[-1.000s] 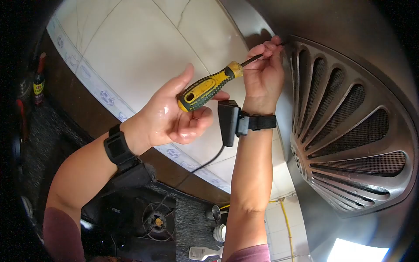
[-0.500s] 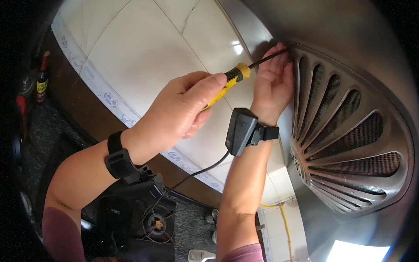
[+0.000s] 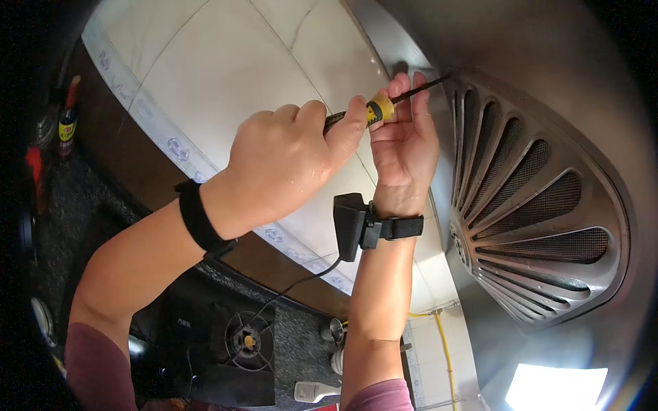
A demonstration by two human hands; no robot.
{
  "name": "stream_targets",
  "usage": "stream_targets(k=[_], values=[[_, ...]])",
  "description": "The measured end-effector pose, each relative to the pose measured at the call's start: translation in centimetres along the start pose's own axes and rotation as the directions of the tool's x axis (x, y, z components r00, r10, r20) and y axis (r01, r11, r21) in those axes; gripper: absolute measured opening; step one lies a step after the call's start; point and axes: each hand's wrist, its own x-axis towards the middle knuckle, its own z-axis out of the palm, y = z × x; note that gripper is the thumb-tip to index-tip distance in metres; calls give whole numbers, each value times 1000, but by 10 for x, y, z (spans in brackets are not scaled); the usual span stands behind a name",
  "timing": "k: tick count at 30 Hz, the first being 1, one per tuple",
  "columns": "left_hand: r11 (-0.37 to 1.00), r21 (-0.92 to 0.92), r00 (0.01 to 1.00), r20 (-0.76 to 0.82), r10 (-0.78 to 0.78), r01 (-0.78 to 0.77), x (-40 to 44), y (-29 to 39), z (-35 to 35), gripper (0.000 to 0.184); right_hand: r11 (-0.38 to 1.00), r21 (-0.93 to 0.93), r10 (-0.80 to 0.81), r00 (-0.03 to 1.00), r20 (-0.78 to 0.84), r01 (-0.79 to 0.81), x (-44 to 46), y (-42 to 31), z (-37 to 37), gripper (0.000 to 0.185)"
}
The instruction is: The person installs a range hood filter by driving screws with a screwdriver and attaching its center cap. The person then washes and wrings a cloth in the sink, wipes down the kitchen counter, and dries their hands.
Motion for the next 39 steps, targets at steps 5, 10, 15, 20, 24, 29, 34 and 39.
stream_targets(k=[5,10,15,20,24,29,34,39], values=[[992,88,985,-135,106,-95,3,-13,2,41,1000,-13,-11,999,43,12,11,3,4,23],[996,65,991,-115,72,-65,2,-14,-1,41,995,90,-35,999,29,32,13,8,4,21],[1000,-10,998,-70,1,-2,-2,-7,-1,43,999,3,-41,997,66,41,10,7,2,22],[996,-79,999,2,-43,43,-13,-5,-3,50,999,-26,-36,999,1,36,2,13,3,22],[987,-137,996,41,-82,87,-20,-2,-7,52,999,-28,-18,1000,-11,18,-3,16,1,24],[693,-600,915,206,-348,398,-31,12,-2,46,1000,-19,7,999,-36,-8,-22,18,4,27],[-264,-317,348,934,79,911,-43,28,-24,50,997,-24,76,997,-2,-76,-59,19,-16,29],[-67,-219,223,972,74,974,-67,69,-32,45,988,-105,104,993,-62,-110,-118,13,-49,30]])
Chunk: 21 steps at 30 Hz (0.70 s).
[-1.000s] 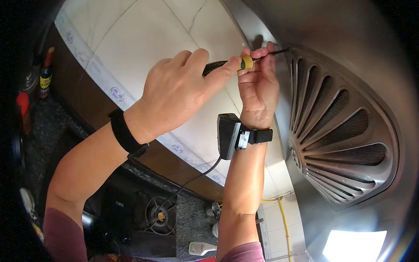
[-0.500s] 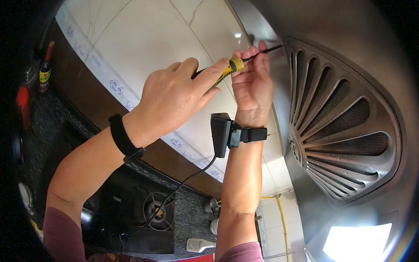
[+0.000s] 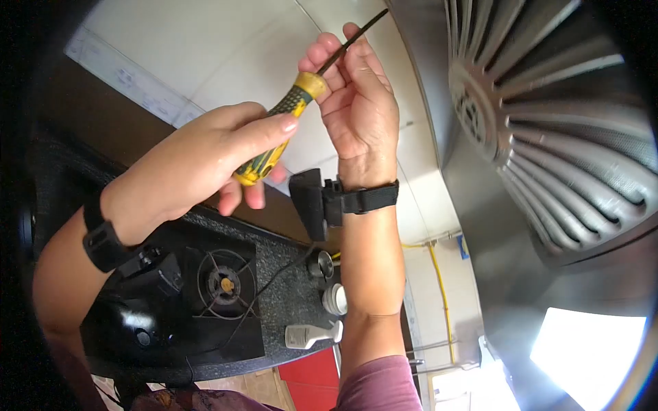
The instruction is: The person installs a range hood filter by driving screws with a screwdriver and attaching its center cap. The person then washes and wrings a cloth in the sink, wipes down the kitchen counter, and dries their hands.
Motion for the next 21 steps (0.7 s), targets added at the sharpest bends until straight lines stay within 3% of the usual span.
stream_targets(k=[1,2,4,6,7,11,12,14,17,19,21], values=[[1000,-1,1000,11,-9,9,-1,-6,9,45,998,-36,39,993,-108,-43,-12,-5,-12,32],[992,112,998,-11,-55,56,-2,-13,18,43,994,-68,74,975,-208,-90,-22,-12,-26,33],[957,268,994,-26,-103,106,0,-23,35,39,998,-40,21,912,-409,-40,-37,-28,-84,31],[935,353,1000,-21,-3,10,12,-47,57,37,1000,-15,-24,869,-495,19,-47,-50,-144,15],[948,315,999,7,-49,44,14,-44,70,36,999,-13,-50,856,-515,50,-51,-62,-165,15],[953,277,992,43,119,-126,41,-49,113,43,991,-95,-130,842,-523,93,-43,-89,-206,17],[925,338,985,63,162,-174,48,-48,120,45,991,-94,-129,845,-520,93,-39,-92,-211,17],[884,403,972,89,219,-237,60,-44,135,47,988,-115,-139,916,-376,103,-38,-104,-212,19],[908,369,970,-62,236,-198,92,-51,149,47,991,-40,-136,924,-357,130,-27,-111,-216,22],[882,394,895,-245,372,-259,112,-64,157,47,993,5,-109,937,-333,117,-22,-114,-220,22],[884,399,898,-251,361,-244,117,-65,159,46,990,-47,-138,928,-347,129,-19,-114,-220,20]])
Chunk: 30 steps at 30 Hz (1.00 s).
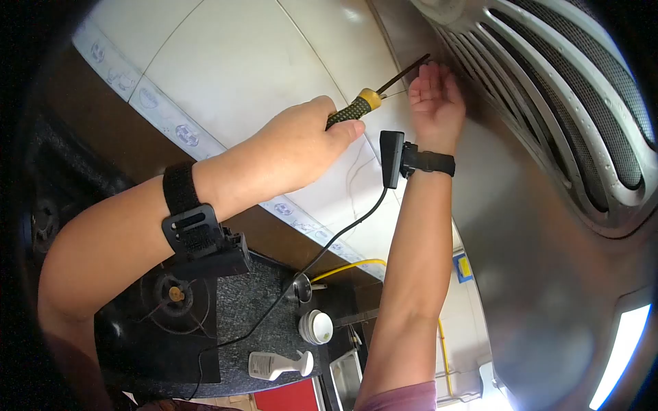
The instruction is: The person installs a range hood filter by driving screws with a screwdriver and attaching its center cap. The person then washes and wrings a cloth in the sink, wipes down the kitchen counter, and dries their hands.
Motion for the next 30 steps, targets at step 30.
stream_targets(k=[30], values=[[983,87,986,-35,164,-161,24,-21,15,38,1000,-16,-15,990,144,18,14,2,2,19]])
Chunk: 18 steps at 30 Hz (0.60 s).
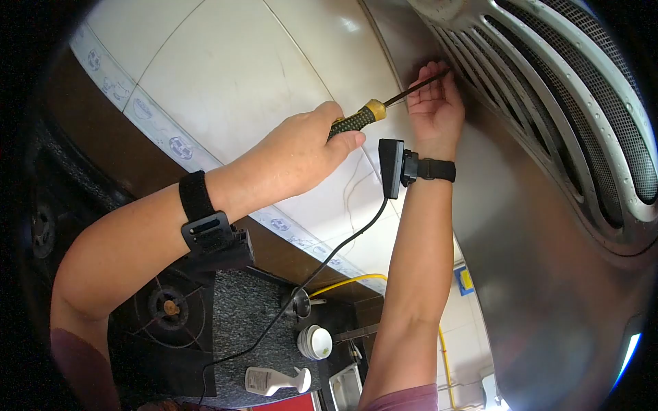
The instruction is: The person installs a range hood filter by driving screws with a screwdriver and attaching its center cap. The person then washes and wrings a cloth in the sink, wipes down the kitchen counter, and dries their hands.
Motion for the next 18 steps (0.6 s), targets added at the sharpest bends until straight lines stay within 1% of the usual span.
stream_targets(k=[4,5,7,9,10,12,13,15,16,18], values=[[1000,24,1000,-3,1,-1,2,-2,1,37,1000,-19,-15,999,-30,14,0,1,0,19],[1000,25,1000,-4,1,-1,2,-4,3,37,1000,-22,-11,1000,-13,11,0,1,-1,19],[999,9,998,-54,33,-32,2,-10,6,34,1000,-22,-9,1000,5,9,-1,2,-3,19],[999,10,996,-72,45,-44,4,-14,7,33,1000,0,7,996,91,-7,-5,4,-2,19],[999,7,994,-90,54,-54,4,-15,8,32,1000,0,4,996,90,-4,-10,5,-3,19],[998,-16,992,-112,56,-58,7,-20,17,32,999,-36,28,1000,0,-28,-19,13,5,19],[997,-39,989,-135,57,-63,7,-23,21,32,999,-34,26,1000,0,-26,-20,15,8,19],[996,-50,988,-140,62,-70,5,-25,31,33,999,-13,-42,997,-66,41,-21,17,10,19],[995,-65,987,-148,63,-73,5,-28,34,33,999,-14,-43,997,-68,42,-19,15,9,19],[995,-76,988,-143,55,-67,7,-30,38,33,999,41,1,999,35,-2,-11,10,5,17]])
